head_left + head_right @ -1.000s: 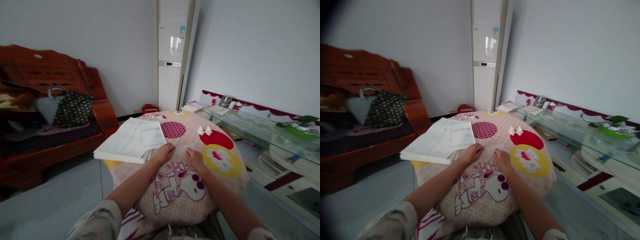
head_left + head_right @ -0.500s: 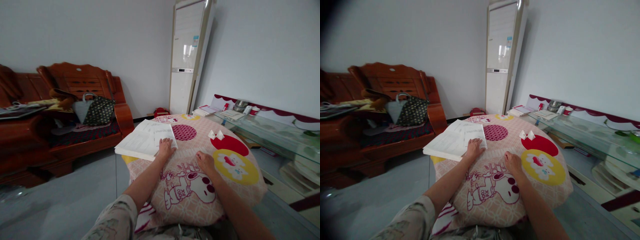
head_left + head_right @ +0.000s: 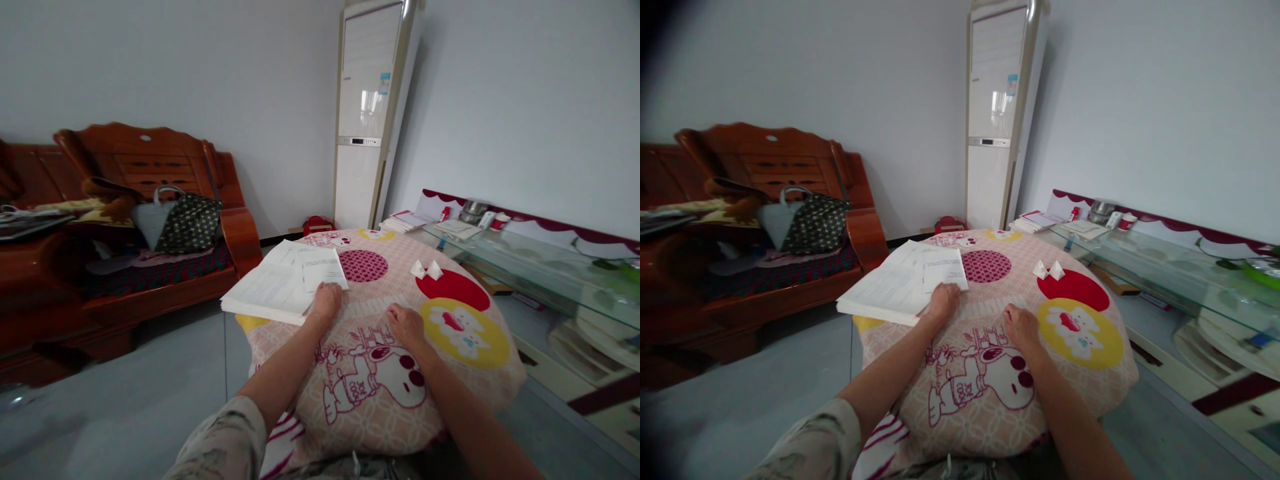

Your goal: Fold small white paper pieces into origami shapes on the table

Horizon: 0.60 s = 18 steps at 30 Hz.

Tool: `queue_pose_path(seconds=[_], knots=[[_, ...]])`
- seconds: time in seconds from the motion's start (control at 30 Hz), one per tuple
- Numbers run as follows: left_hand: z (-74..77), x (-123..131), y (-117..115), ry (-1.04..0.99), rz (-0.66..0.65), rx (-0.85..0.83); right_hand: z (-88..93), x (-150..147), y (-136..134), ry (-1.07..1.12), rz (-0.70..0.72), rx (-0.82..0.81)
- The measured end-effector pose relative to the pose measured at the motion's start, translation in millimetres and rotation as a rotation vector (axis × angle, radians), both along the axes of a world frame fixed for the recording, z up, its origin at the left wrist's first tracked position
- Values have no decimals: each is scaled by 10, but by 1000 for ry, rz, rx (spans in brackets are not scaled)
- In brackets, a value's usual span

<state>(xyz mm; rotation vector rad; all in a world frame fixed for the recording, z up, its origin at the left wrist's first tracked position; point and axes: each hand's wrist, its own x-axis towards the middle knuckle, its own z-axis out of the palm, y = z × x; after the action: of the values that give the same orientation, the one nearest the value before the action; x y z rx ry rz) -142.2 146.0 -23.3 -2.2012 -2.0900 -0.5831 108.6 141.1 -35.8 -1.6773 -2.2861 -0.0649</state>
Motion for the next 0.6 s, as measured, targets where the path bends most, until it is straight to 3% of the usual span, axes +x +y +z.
queue_pose_path(seconds=[0.13,0.27,0.4,0.53,0.6], knots=[[108,136,-108,-14,-55,3,-51,14,25,210,72,80],[144,373,-280,-26,-179,-19,-89,-20,58,499,257,174],[115,543,-397,-35,-277,-44,-129,-67,86,534,410,176],[172,481,-408,-156,-357,22,-155,-47,117,554,439,173],[254,326,-371,-201,-245,77,-151,-9,126,607,421,177]])
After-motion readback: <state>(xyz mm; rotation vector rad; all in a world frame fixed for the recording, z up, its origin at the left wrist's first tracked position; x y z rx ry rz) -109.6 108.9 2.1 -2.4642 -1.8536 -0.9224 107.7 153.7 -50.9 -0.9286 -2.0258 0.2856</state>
